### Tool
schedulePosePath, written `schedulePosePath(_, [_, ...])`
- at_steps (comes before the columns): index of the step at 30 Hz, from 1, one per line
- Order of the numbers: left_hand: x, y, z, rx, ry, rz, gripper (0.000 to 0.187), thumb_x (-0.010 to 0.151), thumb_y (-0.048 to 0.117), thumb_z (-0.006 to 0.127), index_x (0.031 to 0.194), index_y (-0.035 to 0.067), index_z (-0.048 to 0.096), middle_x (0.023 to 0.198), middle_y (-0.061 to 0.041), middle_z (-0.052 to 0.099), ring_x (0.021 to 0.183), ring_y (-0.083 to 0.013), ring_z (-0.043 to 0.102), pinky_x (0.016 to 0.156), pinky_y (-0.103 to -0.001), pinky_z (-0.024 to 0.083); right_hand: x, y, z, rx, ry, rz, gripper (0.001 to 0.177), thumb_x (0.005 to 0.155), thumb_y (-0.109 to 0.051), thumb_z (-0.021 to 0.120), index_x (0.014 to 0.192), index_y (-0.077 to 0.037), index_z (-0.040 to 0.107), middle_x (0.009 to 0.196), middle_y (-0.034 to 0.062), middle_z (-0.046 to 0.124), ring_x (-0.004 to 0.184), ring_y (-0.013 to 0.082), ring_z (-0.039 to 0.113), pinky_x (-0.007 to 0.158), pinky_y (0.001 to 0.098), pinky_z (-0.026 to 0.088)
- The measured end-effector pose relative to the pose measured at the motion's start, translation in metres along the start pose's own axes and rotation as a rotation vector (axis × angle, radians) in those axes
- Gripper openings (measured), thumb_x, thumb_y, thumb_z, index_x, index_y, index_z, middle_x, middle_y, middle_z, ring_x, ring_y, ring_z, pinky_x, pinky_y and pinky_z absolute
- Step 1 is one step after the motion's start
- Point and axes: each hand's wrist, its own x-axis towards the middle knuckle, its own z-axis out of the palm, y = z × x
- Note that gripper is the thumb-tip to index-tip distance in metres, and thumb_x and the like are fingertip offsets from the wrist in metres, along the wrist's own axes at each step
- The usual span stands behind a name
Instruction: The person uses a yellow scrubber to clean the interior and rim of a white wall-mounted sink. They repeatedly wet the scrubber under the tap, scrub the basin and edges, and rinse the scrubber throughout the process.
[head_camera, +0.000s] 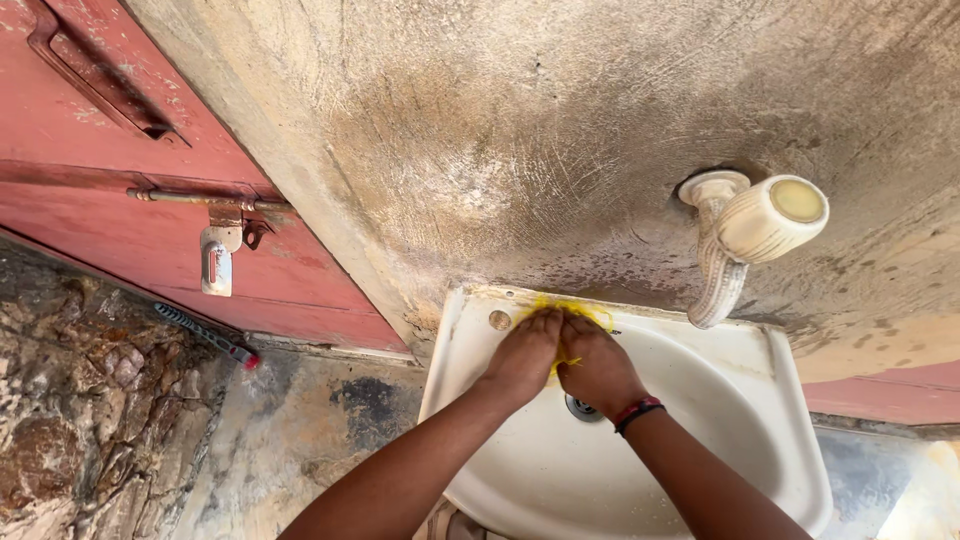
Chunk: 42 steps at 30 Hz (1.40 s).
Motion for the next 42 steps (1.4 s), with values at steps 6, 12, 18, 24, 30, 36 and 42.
schedulePosePath(6, [-0.024,-0.011,-0.059,-0.16,-0.144,-0.31,0.075,0.079,0.015,0.067,0.146,-0.004,0.04,0.145,-0.024,0.052,0.136,-0.0355,0.05,0.113,-0.039,0.041,0.032,-0.029,0.007,0.076,-0.026,-0.128,0.05,0.071,-0.006,0.066,0.12,0.006,0.063,0.124,0.0239,0.066,0.121,0.0377,0.06,0.106,0.042,0.046])
schedulePosePath(12, [-0.036,-0.022,-0.075,0.009,-0.087,-0.293,0.082,0.078,0.025,0.076,0.145,-0.006,0.039,0.146,-0.028,0.049,0.143,-0.0393,0.04,0.122,-0.045,0.026,0.063,-0.037,0.015,0.037,-0.249,-0.234,0.051,0.074,-0.01,0.066,0.124,0.0,0.061,0.125,0.0197,0.067,0.121,0.0351,0.061,0.107,0.0408,0.047])
schedulePosePath(18, [-0.02,-0.018,-0.072,-0.028,-0.217,-0.264,0.088,0.076,0.026,0.076,0.147,-0.007,0.035,0.152,-0.027,0.043,0.146,-0.0363,0.038,0.124,-0.04,0.026,0.049,-0.011,0.008,0.046,-0.277,-0.286,0.068,0.071,-0.013,0.071,0.134,0.003,0.052,0.135,0.0213,0.058,0.131,0.0359,0.051,0.112,0.0405,0.041])
schedulePosePath(24, [0.004,0.017,-0.035,0.042,-0.233,-0.126,0.087,0.077,0.016,0.072,0.15,-0.01,0.031,0.157,-0.028,0.037,0.149,-0.038,0.032,0.125,-0.041,0.02,0.013,0.032,-0.019,-0.079,-0.425,-0.116,0.085,0.072,-0.018,0.075,0.149,-0.001,0.043,0.151,0.0171,0.045,0.142,0.0306,0.039,0.118,0.0372,0.032])
schedulePosePath(30, [0.015,0.055,0.007,0.089,-0.089,-0.147,0.081,0.077,0.007,0.068,0.148,-0.011,0.034,0.157,-0.028,0.039,0.15,-0.0385,0.034,0.125,-0.045,0.022,-0.011,0.05,-0.032,-0.138,-0.434,-0.044,0.087,0.073,-0.02,0.077,0.15,-0.003,0.041,0.154,0.0144,0.042,0.147,0.0281,0.035,0.123,0.0359,0.027])
schedulePosePath(36, [0.003,0.044,0.002,0.095,-0.058,-0.221,0.077,0.08,0.006,0.067,0.147,-0.012,0.034,0.156,-0.029,0.04,0.15,-0.0377,0.035,0.125,-0.045,0.022,0.0,0.032,-0.021,-0.118,-0.421,-0.075,0.081,0.07,-0.016,0.076,0.142,0.003,0.044,0.148,0.0174,0.048,0.143,0.0315,0.04,0.121,0.0351,0.031])
schedulePosePath(42, [-0.012,0.022,-0.022,0.108,-0.068,-0.313,0.079,0.082,0.009,0.067,0.149,-0.011,0.031,0.157,-0.029,0.037,0.151,-0.0372,0.031,0.124,-0.044,0.021,0.023,0.008,-0.004,-0.057,-0.331,-0.199,0.072,0.073,-0.015,0.073,0.138,0.005,0.049,0.139,0.0198,0.054,0.136,0.0334,0.048,0.119,0.0374,0.036])
